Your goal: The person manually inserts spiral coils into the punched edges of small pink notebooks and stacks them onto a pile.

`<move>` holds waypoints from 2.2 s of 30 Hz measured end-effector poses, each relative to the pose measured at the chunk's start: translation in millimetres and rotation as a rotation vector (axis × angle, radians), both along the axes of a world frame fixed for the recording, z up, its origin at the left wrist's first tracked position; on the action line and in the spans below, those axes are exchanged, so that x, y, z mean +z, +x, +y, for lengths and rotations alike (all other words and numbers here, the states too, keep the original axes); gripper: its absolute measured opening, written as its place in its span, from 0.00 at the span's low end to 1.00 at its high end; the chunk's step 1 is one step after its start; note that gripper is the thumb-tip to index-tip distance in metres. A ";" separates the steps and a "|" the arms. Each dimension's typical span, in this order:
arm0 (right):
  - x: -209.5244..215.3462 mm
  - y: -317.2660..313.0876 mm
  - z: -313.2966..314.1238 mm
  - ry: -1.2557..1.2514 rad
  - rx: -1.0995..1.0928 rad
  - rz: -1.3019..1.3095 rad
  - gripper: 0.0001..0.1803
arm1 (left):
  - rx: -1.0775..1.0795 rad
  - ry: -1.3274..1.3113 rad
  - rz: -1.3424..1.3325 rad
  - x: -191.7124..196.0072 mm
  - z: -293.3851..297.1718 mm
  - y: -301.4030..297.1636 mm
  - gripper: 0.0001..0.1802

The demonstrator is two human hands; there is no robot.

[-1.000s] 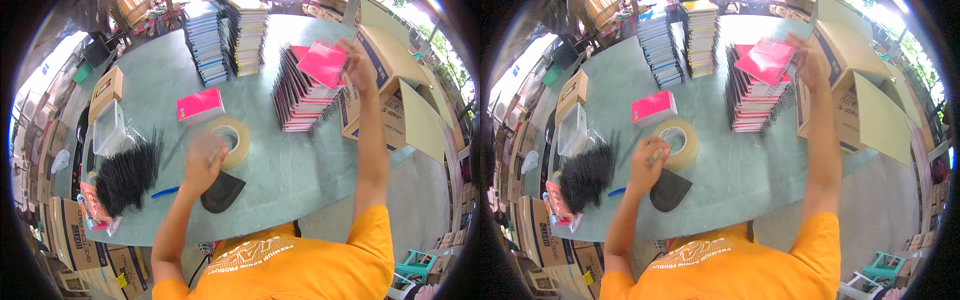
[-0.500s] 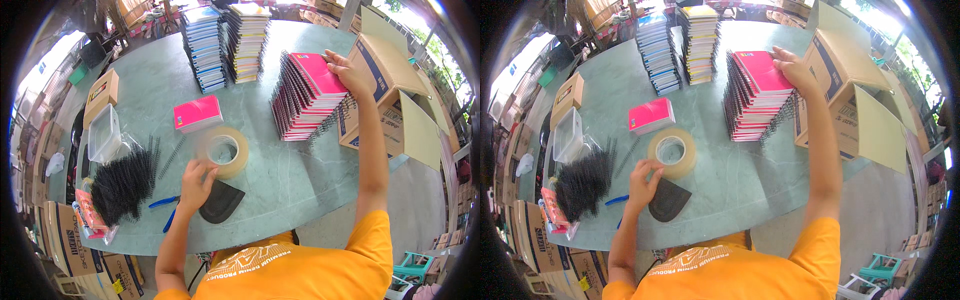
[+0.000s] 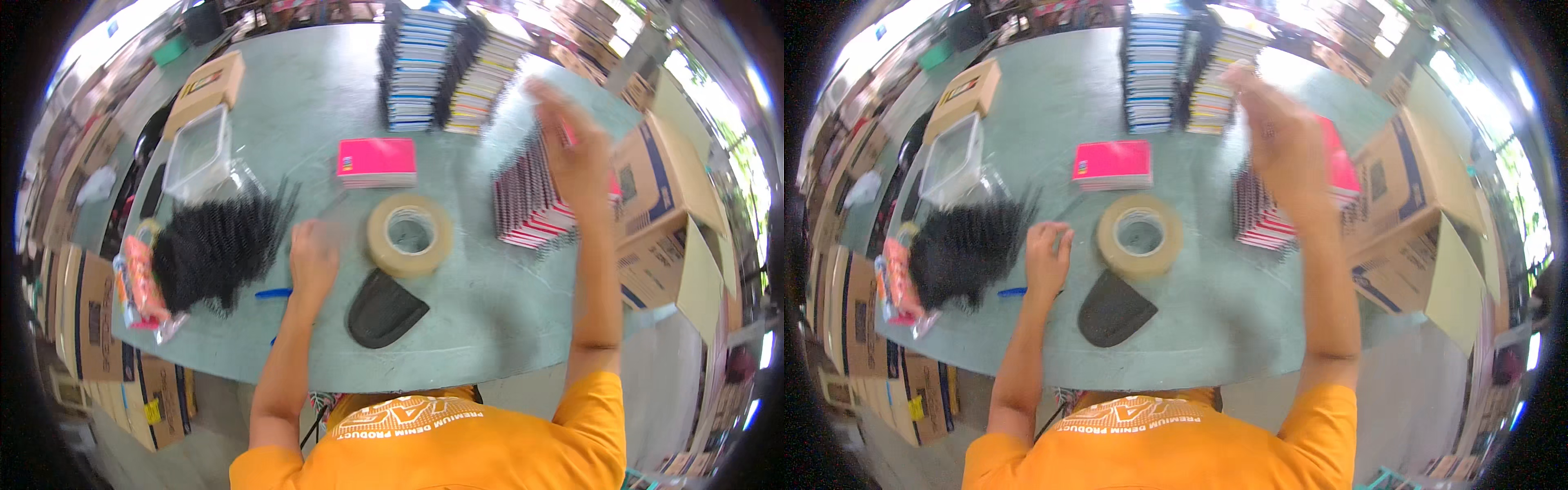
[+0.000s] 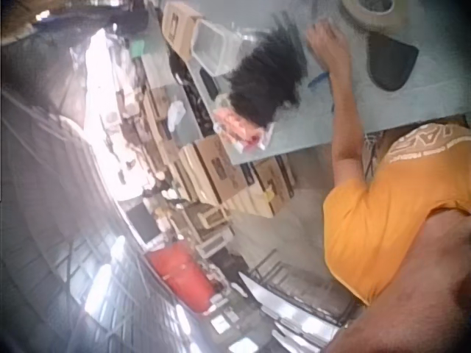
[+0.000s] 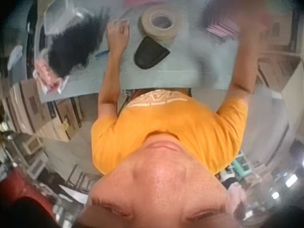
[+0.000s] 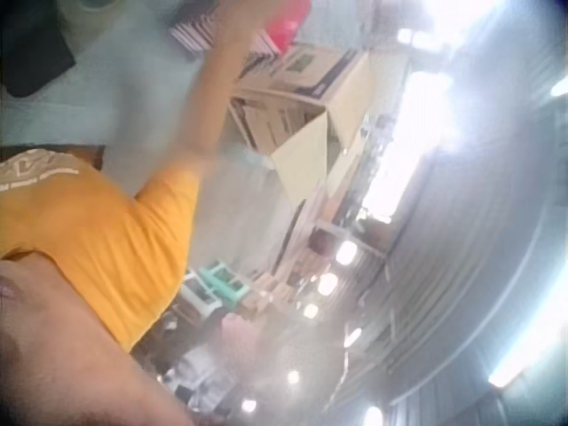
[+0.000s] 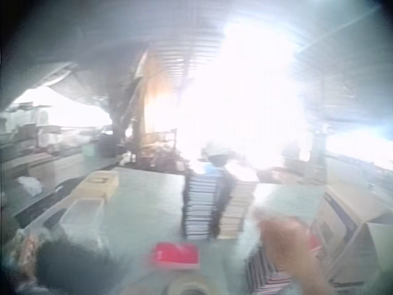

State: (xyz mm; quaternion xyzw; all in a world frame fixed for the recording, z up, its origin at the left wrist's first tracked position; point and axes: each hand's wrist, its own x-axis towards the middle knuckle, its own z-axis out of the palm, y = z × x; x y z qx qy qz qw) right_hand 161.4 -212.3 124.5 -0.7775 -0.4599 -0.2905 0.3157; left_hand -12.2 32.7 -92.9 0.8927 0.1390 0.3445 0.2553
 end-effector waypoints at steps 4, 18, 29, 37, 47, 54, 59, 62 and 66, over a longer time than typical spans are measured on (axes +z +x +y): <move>-104.3 17.4 97.3 -0.283 0.263 0.097 0.14 | 0.178 0.184 0.000 -14.4 26.9 -3.5 0.14; -164.3 22.0 148.1 -0.435 0.112 0.162 0.14 | 0.170 0.013 0.105 -3.2 7.1 1.8 0.19; -138.5 -54.8 68.4 0.947 0.879 1.385 0.15 | -0.344 -1.248 -0.067 77.8 -23.7 14.9 0.16; -154.9 -33.9 10.3 0.431 0.417 1.219 0.22 | -0.359 -1.000 0.027 68.9 -40.6 26.5 0.12; -115.0 -67.0 42.7 0.072 0.129 0.173 0.19 | -0.324 -0.873 0.147 62.4 -40.3 14.4 0.11; -118.3 -77.0 66.5 -0.328 0.093 0.355 0.11 | -0.354 -0.844 0.129 63.7 -19.8 -3.4 0.19; -121.3 -65.4 68.8 -0.306 0.152 0.291 0.11 | -0.229 -0.648 0.063 57.3 -22.8 -12.8 0.15; -125.8 -63.9 67.1 -0.287 0.162 0.321 0.10 | -0.228 -0.540 0.011 68.8 -34.9 -12.7 0.13; -123.4 -66.2 68.3 -0.262 0.228 0.357 0.12 | -0.209 -0.281 -0.038 70.8 -39.0 -11.6 0.15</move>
